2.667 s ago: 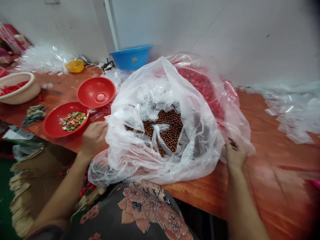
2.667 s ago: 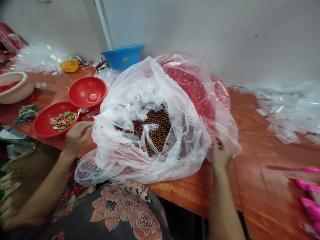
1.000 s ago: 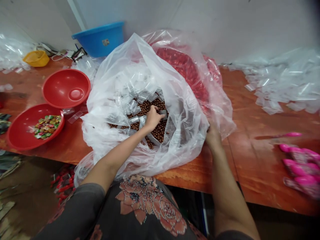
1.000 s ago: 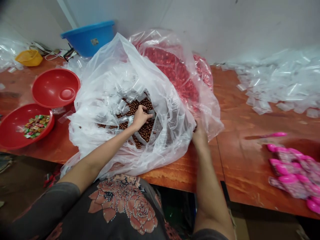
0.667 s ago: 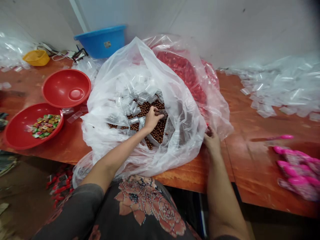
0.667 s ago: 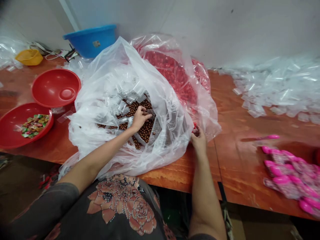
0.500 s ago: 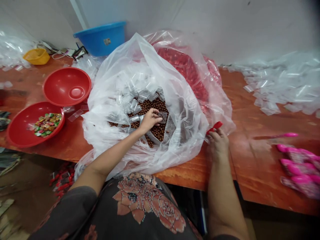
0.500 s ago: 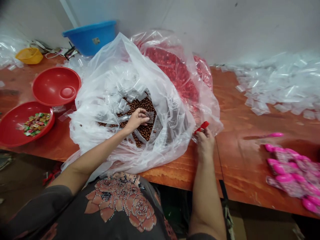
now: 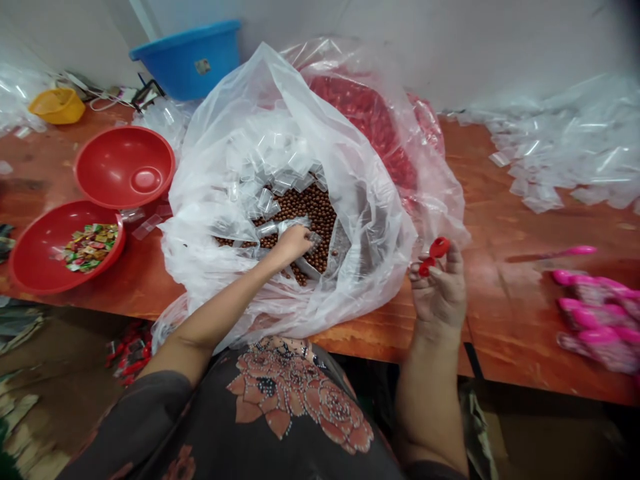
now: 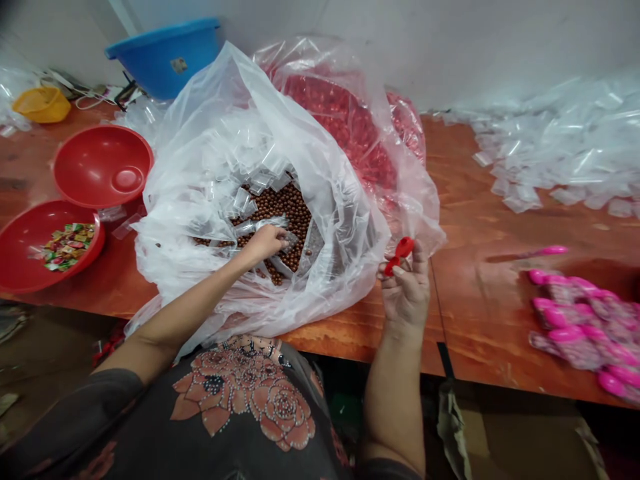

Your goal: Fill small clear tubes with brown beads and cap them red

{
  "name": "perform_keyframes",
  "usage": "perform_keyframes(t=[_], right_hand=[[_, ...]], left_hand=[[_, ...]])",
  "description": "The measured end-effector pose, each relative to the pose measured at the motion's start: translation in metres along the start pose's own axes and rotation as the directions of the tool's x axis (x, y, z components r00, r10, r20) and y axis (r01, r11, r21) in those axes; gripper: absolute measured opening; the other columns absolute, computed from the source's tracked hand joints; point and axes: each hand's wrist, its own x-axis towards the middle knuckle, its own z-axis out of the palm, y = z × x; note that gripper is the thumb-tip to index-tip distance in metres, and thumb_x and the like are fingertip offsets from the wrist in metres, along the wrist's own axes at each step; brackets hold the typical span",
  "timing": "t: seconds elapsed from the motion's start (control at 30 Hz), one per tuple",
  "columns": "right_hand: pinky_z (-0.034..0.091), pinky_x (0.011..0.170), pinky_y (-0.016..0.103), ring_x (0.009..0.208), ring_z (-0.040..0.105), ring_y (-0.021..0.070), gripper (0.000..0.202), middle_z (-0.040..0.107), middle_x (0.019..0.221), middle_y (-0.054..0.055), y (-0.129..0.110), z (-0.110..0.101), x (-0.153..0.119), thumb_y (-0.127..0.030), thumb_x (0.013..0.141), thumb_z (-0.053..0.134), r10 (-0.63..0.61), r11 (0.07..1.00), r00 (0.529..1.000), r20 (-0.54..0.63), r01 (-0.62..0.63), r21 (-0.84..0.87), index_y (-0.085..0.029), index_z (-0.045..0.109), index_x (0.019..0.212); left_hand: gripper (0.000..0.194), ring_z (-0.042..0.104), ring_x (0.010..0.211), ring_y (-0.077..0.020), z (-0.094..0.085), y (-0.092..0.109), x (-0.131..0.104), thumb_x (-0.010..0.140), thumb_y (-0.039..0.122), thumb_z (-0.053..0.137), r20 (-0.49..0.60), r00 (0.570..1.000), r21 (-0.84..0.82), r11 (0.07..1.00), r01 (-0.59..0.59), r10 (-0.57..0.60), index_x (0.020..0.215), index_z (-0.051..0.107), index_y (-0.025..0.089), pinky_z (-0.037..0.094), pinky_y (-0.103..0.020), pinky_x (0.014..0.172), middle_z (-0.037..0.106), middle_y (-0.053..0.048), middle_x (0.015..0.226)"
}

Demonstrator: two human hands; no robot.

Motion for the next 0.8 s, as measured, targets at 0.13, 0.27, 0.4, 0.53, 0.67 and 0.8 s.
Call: perform_keyframes(t=[0.13,0.27,0.4,0.53,0.67,0.8], right_hand=[[0.054,0.060,0.020,0.067,0.067,0.0089,0.061,0.071,0.090,-0.002,0.002,0.015,-0.015,-0.018,0.063,0.078,0.049,0.997,0.997,0.063,-0.045,-0.067,-0.031,0.063,0.121],[0.059,0.062,0.024,0.068,0.071,0.0114,0.069,0.072,0.093,-0.003,0.007,0.026,-0.026,-0.019,0.063,0.081,0.090,0.990,0.990,0.109,-0.077,-0.117,-0.035,0.059,0.126],[0.060,0.063,0.023,0.073,0.073,0.0123,0.074,0.071,0.097,-0.004,0.009,0.035,-0.036,-0.022,0.069,0.080,0.125,0.984,0.975,0.182,-0.098,-0.152,-0.041,0.052,0.134],[0.058,0.057,0.021,0.071,0.071,0.0107,0.057,0.070,0.096,-0.005,0.009,0.044,-0.039,-0.032,0.082,0.072,0.118,0.978,0.963,0.242,-0.071,-0.195,-0.044,0.052,0.134],[0.054,0.054,0.021,0.065,0.067,0.0093,0.044,0.070,0.089,-0.003,0.013,0.059,-0.035,-0.037,0.087,0.067,0.102,0.973,0.955,0.278,-0.037,-0.229,-0.040,0.058,0.130],[0.057,0.070,0.024,0.073,0.065,0.0090,0.043,0.071,0.094,-0.002,0.021,0.083,-0.030,-0.036,0.089,0.066,0.054,0.939,0.927,0.372,0.080,-0.335,-0.037,0.059,0.131]], left_hand=[[0.007,0.065,0.073,-0.0192,0.006,0.008,0.018,0.069,0.012,0.068,-0.009,0.999,-0.083,0.995,0.048,-0.049,0.072,0.074,0.013,0.049,-0.029,0.075,0.067,-0.004,0.066],[0.021,0.065,0.072,-0.0161,0.020,0.003,0.031,0.072,0.013,0.069,-0.011,0.999,-0.206,0.978,0.042,-0.045,0.092,0.076,0.013,0.052,-0.028,0.073,0.071,-0.003,0.076],[0.035,0.064,0.072,-0.0140,0.027,-0.007,0.032,0.069,0.011,0.072,0.044,0.998,-0.604,0.795,0.056,-0.036,0.104,0.072,0.011,0.055,-0.031,0.077,0.072,-0.004,0.083],[0.038,0.067,0.084,-0.0181,0.019,-0.015,0.016,0.064,0.019,0.080,0.016,0.998,-0.769,0.639,-0.031,0.067,0.100,0.073,0.011,0.053,-0.038,0.090,0.073,-0.007,0.095],[0.045,0.067,0.096,-0.0208,0.000,-0.014,-0.016,0.065,0.029,0.083,0.005,0.984,-0.820,0.564,-0.099,0.180,0.105,0.072,0.013,0.050,-0.040,0.096,0.073,-0.009,0.107],[0.045,0.067,0.101,-0.0213,-0.016,-0.005,-0.047,0.068,0.032,0.083,-0.015,0.980,-0.828,0.548,-0.123,0.198,0.107,0.071,0.014,0.050,-0.039,0.097,0.071,-0.010,0.111]])
